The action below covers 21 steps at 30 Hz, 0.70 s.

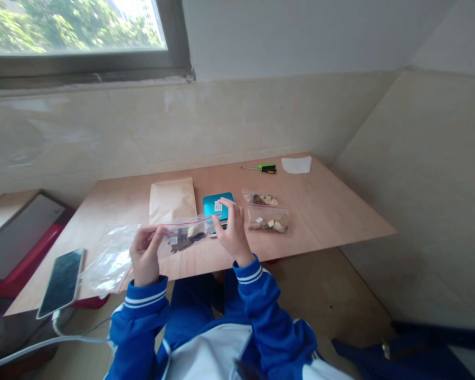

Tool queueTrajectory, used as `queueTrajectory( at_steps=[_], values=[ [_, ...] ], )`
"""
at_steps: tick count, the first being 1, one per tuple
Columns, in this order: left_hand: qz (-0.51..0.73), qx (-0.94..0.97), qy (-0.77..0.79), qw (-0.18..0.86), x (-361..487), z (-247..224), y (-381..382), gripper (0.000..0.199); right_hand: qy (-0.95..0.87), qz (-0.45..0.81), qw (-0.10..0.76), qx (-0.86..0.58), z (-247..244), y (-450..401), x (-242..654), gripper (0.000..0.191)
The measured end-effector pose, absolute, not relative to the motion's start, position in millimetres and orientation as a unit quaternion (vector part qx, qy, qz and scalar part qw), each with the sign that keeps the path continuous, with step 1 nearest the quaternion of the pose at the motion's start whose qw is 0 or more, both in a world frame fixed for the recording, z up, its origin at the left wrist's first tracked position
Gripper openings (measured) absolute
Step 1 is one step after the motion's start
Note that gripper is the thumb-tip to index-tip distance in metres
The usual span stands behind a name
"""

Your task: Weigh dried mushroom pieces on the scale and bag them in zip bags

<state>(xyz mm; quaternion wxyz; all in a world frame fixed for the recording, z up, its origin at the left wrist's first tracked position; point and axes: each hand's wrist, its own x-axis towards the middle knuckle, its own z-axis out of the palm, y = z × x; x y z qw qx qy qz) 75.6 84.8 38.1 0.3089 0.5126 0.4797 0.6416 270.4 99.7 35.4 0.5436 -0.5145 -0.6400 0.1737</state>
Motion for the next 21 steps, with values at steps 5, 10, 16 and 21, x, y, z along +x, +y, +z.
queueTrajectory(
  at_steps=[5, 10, 16, 21],
  values=[
    [0.593, 0.578, 0.459, 0.322, 84, 38, 84, 0.019, -0.745, 0.163, 0.475, -0.44, 55, 89, 250, 0.013],
    [0.576, 0.592, 0.46, 0.327, 85, 39, 85, 0.019, -0.735, 0.179, 0.492, -0.432, 56, 88, 244, 0.009],
    [0.579, 0.582, 0.46, 0.338, 84, 40, 83, 0.019, -0.727, 0.173, 0.497, -0.441, 55, 88, 246, 0.008],
    [0.595, 0.588, 0.438, 0.329, 86, 39, 83, 0.013, -0.738, 0.162, 0.488, -0.437, 55, 87, 241, 0.009]
  ],
)
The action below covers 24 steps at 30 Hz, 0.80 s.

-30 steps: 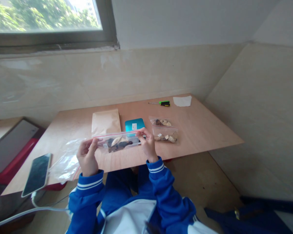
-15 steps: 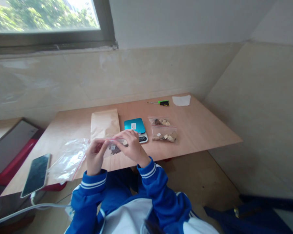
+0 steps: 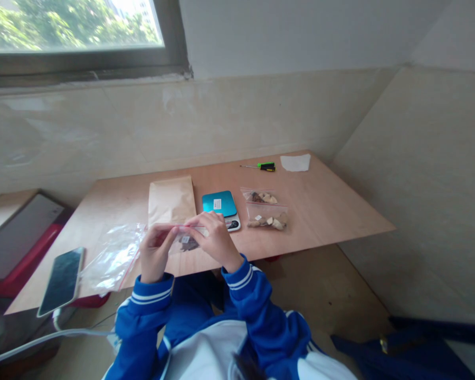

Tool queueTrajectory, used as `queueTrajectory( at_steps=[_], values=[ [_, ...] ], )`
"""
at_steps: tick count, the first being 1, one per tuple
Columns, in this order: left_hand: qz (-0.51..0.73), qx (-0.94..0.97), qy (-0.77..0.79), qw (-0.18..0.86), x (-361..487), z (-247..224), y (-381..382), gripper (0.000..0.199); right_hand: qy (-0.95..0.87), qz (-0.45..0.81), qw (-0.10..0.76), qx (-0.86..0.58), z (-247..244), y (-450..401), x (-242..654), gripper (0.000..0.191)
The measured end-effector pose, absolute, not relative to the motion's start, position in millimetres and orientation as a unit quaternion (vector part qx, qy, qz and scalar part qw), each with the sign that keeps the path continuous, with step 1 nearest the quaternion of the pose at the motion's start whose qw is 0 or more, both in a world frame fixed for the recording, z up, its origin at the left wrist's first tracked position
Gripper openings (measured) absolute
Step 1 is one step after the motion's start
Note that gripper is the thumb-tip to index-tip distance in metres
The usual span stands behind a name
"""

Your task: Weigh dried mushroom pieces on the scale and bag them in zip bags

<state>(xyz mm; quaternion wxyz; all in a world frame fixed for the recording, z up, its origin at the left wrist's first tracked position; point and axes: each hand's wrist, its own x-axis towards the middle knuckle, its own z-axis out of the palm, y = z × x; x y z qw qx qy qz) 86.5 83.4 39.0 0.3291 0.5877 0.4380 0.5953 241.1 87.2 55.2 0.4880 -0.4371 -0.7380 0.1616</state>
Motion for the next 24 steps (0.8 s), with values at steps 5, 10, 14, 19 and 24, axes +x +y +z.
queueTrajectory(
  at_steps=[5, 10, 14, 19, 24],
  values=[
    [0.6, 0.593, 0.424, 0.33, 89, 36, 83, 0.007, -0.733, 0.143, 0.511, -0.426, 52, 88, 237, 0.008],
    [0.575, 0.639, 0.429, 0.277, 90, 34, 81, 0.005, -0.723, 0.118, 0.512, -0.449, 49, 88, 235, 0.015],
    [0.554, 0.67, 0.442, 0.22, 94, 34, 81, 0.005, -0.723, 0.093, 0.497, -0.471, 44, 87, 231, 0.019],
    [0.566, 0.658, 0.462, 0.184, 96, 33, 81, 0.006, -0.727, 0.136, 0.491, -0.46, 40, 89, 231, 0.014],
    [0.604, 0.615, 0.471, 0.186, 86, 30, 83, 0.007, -0.75, 0.204, 0.468, -0.421, 34, 95, 237, 0.005]
  ],
)
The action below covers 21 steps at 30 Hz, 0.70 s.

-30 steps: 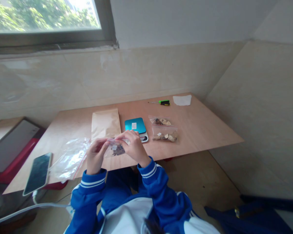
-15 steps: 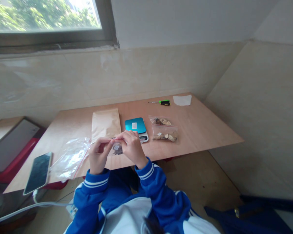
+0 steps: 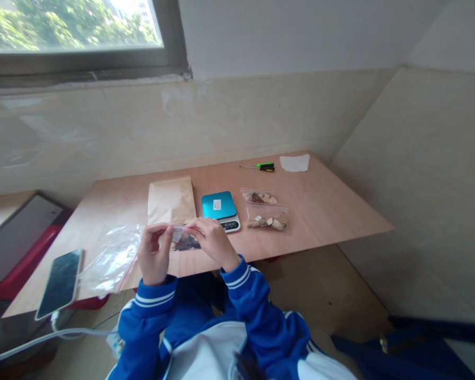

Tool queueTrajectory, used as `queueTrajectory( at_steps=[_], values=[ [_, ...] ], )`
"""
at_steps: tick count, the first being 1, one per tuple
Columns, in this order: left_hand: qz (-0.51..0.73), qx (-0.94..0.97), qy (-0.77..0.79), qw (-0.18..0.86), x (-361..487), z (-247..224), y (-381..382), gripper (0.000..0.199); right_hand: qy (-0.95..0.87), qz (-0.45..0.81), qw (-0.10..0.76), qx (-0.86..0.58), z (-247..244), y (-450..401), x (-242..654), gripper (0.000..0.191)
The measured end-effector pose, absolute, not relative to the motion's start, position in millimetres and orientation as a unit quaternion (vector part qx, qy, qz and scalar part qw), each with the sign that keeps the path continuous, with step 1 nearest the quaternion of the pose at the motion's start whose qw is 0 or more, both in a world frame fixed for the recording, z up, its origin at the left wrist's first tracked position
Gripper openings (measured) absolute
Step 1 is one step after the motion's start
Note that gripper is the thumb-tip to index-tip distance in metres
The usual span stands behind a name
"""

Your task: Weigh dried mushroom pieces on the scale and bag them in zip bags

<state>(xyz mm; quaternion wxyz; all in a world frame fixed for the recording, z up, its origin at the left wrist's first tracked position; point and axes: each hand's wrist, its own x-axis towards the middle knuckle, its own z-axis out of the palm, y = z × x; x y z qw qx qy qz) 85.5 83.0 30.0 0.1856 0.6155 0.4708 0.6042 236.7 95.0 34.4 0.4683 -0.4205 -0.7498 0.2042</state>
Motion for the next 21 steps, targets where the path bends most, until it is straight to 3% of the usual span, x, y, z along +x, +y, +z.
queueTrajectory(
  at_steps=[11, 16, 21],
  values=[
    [0.544, 0.63, 0.458, 0.312, 77, 29, 83, 0.018, -0.749, 0.115, 0.447, -0.475, 30, 94, 235, 0.024],
    [0.534, 0.655, 0.455, 0.28, 80, 30, 83, 0.009, -0.76, 0.11, 0.44, -0.466, 33, 91, 235, 0.022],
    [0.556, 0.636, 0.461, 0.272, 78, 31, 83, 0.01, -0.76, 0.143, 0.45, -0.445, 43, 86, 233, 0.008]
  ],
)
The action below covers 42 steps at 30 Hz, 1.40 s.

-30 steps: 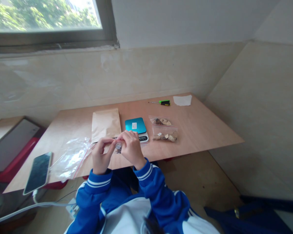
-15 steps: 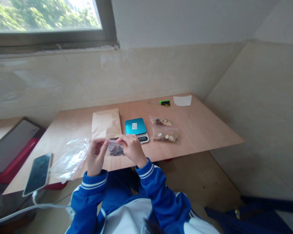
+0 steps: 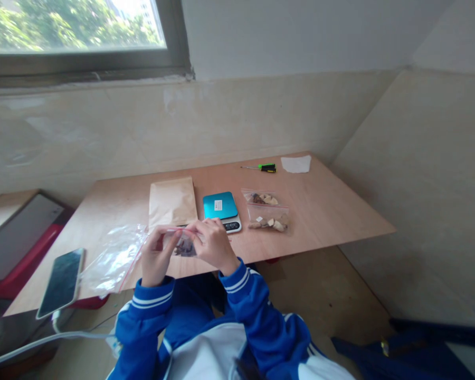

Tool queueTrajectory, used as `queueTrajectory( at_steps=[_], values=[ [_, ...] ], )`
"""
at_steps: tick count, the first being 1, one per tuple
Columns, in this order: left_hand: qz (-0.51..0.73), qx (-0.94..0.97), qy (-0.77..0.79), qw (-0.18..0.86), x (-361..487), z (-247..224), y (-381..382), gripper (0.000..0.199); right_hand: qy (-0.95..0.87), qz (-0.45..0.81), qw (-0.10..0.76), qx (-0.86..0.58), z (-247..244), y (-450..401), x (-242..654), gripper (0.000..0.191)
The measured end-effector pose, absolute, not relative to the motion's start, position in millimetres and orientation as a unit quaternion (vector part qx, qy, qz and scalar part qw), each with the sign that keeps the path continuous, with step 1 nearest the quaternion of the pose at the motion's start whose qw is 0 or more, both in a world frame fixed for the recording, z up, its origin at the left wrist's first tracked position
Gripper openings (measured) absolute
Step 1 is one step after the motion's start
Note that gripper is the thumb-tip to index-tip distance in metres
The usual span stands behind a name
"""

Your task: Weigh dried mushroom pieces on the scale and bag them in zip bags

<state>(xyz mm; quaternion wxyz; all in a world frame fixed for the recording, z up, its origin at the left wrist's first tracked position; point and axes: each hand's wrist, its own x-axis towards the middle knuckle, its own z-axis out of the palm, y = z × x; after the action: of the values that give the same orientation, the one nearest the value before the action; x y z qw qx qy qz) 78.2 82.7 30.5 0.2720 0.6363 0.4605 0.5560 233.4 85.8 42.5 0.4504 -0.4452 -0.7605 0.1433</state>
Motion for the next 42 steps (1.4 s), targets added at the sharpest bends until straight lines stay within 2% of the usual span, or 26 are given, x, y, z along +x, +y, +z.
queueTrajectory(
  at_steps=[4, 17, 21, 26, 35, 42],
  values=[
    [0.57, 0.632, 0.45, 0.272, 76, 30, 82, 0.009, -0.753, 0.15, 0.471, -0.434, 45, 85, 232, 0.006],
    [0.544, 0.669, 0.442, 0.247, 85, 36, 80, 0.007, -0.718, 0.135, 0.501, -0.464, 38, 88, 230, 0.022],
    [0.548, 0.659, 0.465, 0.222, 89, 36, 80, 0.007, -0.708, 0.138, 0.505, -0.474, 37, 88, 228, 0.017],
    [0.549, 0.645, 0.493, 0.199, 84, 37, 81, 0.01, -0.724, 0.183, 0.471, -0.47, 32, 95, 233, 0.003],
    [0.529, 0.645, 0.483, 0.267, 77, 34, 80, 0.013, -0.725, 0.158, 0.477, -0.472, 24, 97, 236, 0.018],
    [0.507, 0.648, 0.47, 0.319, 77, 34, 81, 0.019, -0.743, 0.135, 0.468, -0.459, 26, 96, 239, 0.016]
  ],
)
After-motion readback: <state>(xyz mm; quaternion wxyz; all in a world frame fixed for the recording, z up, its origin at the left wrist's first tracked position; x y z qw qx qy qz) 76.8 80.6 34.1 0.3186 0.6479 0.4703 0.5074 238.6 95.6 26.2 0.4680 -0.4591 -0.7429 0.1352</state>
